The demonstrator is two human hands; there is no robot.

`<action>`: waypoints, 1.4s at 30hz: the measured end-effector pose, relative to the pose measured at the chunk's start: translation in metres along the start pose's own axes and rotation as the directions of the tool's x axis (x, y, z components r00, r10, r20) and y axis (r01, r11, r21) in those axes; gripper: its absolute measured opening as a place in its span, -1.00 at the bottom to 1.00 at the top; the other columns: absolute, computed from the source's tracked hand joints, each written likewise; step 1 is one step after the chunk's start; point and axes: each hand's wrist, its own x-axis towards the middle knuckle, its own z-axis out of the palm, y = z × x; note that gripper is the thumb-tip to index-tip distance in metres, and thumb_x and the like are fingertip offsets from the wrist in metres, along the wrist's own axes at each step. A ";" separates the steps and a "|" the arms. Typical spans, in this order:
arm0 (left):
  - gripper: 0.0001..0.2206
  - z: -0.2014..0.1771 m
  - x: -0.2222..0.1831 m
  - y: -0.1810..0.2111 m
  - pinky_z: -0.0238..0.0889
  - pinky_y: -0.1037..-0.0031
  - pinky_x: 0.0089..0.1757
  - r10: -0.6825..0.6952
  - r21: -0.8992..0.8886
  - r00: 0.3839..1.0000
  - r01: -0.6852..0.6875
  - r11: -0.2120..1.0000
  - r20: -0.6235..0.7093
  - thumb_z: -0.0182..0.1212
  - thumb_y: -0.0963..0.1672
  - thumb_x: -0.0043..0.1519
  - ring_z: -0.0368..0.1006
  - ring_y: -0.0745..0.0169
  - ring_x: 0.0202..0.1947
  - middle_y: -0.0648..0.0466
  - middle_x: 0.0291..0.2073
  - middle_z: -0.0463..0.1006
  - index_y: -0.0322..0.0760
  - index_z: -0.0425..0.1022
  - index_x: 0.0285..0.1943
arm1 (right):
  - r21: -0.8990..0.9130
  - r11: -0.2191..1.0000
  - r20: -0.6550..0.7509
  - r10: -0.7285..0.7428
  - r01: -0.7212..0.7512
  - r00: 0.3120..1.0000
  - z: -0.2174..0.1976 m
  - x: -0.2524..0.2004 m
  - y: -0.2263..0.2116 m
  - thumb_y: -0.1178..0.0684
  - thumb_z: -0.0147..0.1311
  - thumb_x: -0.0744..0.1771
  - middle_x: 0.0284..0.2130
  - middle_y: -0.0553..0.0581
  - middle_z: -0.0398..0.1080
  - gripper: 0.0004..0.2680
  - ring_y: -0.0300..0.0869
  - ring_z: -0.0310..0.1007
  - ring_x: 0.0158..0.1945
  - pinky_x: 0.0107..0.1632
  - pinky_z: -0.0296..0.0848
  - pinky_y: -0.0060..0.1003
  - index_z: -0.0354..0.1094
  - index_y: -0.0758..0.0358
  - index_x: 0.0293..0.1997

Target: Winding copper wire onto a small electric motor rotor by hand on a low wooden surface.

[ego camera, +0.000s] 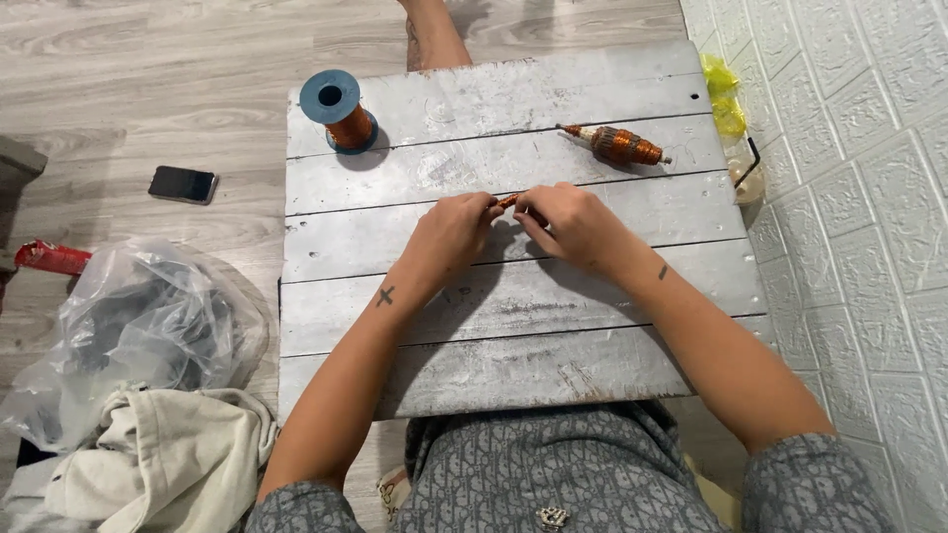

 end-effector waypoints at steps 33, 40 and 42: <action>-0.78 -0.011 0.005 0.011 0.49 0.18 -0.30 -0.067 -0.269 0.997 0.051 0.962 -0.048 0.11 -0.03 0.58 0.60 -0.13 -0.53 -0.03 -0.63 0.52 -0.21 0.60 0.11 | 0.346 0.917 0.053 0.191 -0.198 0.980 -0.013 0.004 0.009 0.18 0.27 0.41 -0.43 0.14 0.58 -0.96 0.00 0.59 -0.40 -0.29 0.52 -0.16 0.54 0.20 -0.07; -0.81 -0.039 -0.002 0.038 0.39 0.28 -0.35 0.121 -0.376 0.991 -0.093 0.922 0.050 0.17 -0.08 0.53 0.48 -0.08 -0.65 -0.07 -0.72 0.47 -0.25 0.63 0.01 | 0.404 0.890 0.020 0.224 -0.213 0.974 0.001 -0.001 0.033 0.13 0.30 0.39 -0.47 0.16 0.58 -0.94 0.01 0.54 -0.43 -0.29 0.52 -0.18 0.57 0.16 -0.07; -0.75 -0.049 -0.007 0.046 0.55 -0.16 -0.22 0.130 -0.170 0.959 -0.088 0.982 0.253 0.13 -0.07 0.51 0.65 -0.53 -0.40 -0.35 -0.50 0.67 -0.32 0.65 0.03 | 0.269 0.962 -0.004 0.054 -0.051 0.999 -0.006 0.003 0.027 0.14 0.20 0.46 -0.33 0.14 0.58 -0.96 0.04 0.59 -0.31 -0.19 0.57 -0.15 0.50 0.21 -0.11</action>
